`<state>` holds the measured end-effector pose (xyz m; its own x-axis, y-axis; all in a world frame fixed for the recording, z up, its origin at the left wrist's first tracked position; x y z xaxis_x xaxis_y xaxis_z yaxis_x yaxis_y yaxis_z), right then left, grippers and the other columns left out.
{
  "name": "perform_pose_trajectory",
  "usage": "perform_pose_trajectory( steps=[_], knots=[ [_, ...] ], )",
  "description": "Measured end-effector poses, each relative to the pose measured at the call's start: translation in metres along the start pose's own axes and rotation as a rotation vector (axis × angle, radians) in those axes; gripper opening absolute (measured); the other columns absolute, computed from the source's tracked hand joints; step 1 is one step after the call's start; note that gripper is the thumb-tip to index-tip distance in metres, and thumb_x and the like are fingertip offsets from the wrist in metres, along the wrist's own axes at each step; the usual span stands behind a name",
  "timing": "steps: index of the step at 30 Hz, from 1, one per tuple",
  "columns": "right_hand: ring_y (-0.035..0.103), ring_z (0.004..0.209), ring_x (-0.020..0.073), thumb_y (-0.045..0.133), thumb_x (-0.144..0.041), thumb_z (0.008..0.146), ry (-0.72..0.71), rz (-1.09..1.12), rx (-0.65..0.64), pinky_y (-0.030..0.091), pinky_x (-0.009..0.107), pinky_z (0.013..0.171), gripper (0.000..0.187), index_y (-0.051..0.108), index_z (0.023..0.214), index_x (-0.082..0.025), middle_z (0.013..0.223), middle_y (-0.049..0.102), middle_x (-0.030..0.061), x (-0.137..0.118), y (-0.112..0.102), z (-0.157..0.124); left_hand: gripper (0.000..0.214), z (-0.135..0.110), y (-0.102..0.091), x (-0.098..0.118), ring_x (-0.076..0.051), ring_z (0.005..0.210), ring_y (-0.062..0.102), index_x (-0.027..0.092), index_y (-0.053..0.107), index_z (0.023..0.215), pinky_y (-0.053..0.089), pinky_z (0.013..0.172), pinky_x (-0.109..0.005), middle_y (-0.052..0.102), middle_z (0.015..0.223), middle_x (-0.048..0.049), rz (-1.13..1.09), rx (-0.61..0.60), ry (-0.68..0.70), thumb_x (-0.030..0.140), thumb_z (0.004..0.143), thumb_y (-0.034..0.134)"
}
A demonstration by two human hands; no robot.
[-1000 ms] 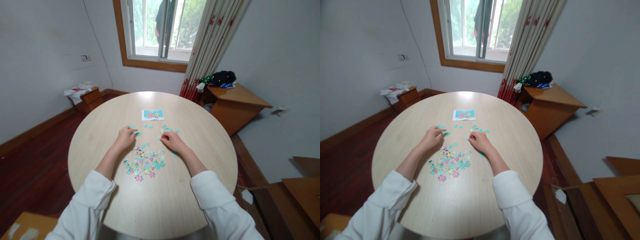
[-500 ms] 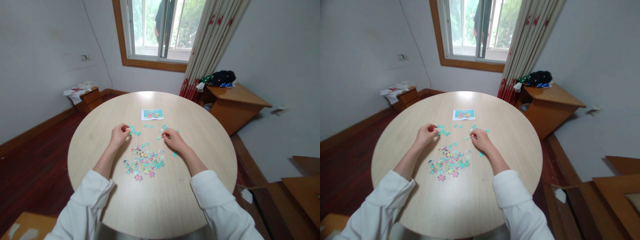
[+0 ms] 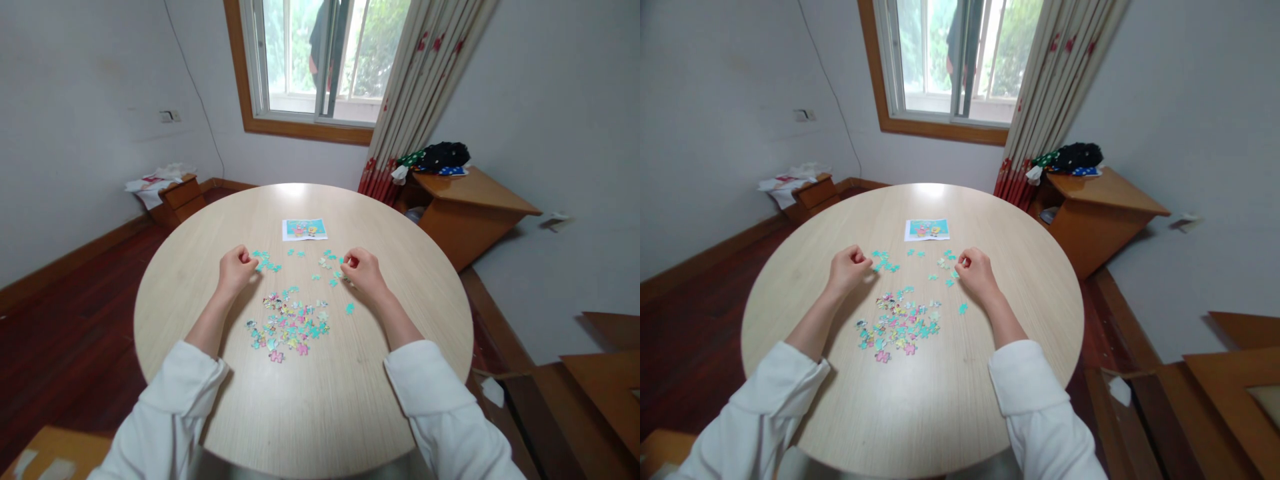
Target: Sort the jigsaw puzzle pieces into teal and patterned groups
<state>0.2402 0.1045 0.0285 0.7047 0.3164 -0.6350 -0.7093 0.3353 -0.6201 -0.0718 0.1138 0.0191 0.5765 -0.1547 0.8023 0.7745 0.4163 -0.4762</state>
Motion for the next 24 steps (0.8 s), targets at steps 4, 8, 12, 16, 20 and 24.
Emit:
perform_pose_trajectory(
  steps=[4,8,12,16,20,24],
  knots=[
    [0.043,0.056,0.0121,0.05,-0.014,0.061,0.042,-0.046,0.062,0.034,0.025,0.057,0.008,0.05,0.056,-0.02,0.058,0.048,-0.0023,0.006,-0.008,0.002,0.027,-0.001,-0.004,0.007,-0.008,0.049,0.042,0.022,0.026,0.056,0.027,0.048,-0.021,0.03,0.051,0.0073,-0.134,0.058,0.01,0.017,0.06,0.052],
    [0.044,0.056,0.0129,0.05,-0.016,0.06,0.067,-0.066,0.095,0.034,0.026,0.058,0.008,0.048,0.054,-0.021,0.057,0.048,-0.0019,0.012,-0.015,0.003,0.026,-0.002,-0.007,0.007,-0.011,0.05,0.052,0.023,0.024,0.063,0.028,0.041,-0.019,0.031,0.054,0.0074,-0.263,0.106,-0.041,0.019,0.062,0.05],
    [0.045,0.057,0.013,0.049,-0.018,0.06,0.107,-0.068,0.118,0.034,0.026,0.059,0.007,0.048,0.054,-0.021,0.057,0.048,-0.0021,0.019,-0.02,0.004,0.027,-0.001,-0.01,0.005,-0.009,0.047,0.043,0.023,0.023,0.059,0.03,0.045,-0.021,0.03,0.053,0.0071,-0.189,0.138,-0.007,0.015,0.063,0.049],
    [0.047,0.058,0.0131,0.05,-0.019,0.061,0.125,-0.085,0.132,0.034,0.025,0.059,0.006,0.05,0.055,-0.02,0.057,0.05,-0.0016,0.024,-0.023,0.005,0.031,0.0,-0.018,0.008,-0.009,0.051,0.036,0.022,0.022,0.052,0.03,0.049,-0.023,0.03,0.054,0.0052,-0.068,0.22,0.077,0.011,0.063,0.049],
    [0.048,0.057,0.0132,0.052,-0.02,0.062,0.152,-0.082,0.128,0.034,0.026,0.059,0.006,0.054,0.056,-0.019,0.056,0.052,-0.0016,0.031,-0.028,0.005,0.035,0.0,-0.016,0.011,-0.009,0.052,0.034,0.021,0.021,0.047,0.031,0.053,-0.024,0.029,0.051,0.0051,-0.058,0.191,0.074,0.01,0.063,0.051],
    [0.047,0.053,0.0133,0.053,-0.02,0.062,0.249,-0.075,0.129,0.034,0.026,0.057,0.007,0.057,0.057,-0.018,0.052,0.051,-0.0025,0.044,-0.036,0.005,0.034,0.0,-0.01,0.011,-0.009,0.052,0.032,0.021,0.025,0.048,0.028,0.054,-0.024,0.031,0.049,0.006,-0.039,0.133,0.06,0.012,0.065,0.053]
  ],
)
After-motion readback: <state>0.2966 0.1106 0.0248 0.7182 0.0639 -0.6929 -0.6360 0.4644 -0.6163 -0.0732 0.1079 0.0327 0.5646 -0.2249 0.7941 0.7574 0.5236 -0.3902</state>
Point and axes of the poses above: each hand's wrist, its own z-axis towards the middle knuckle, its own y-axis out of the palm, x = y × z, the point moved 6 cm from there along z, towards the middle knuckle
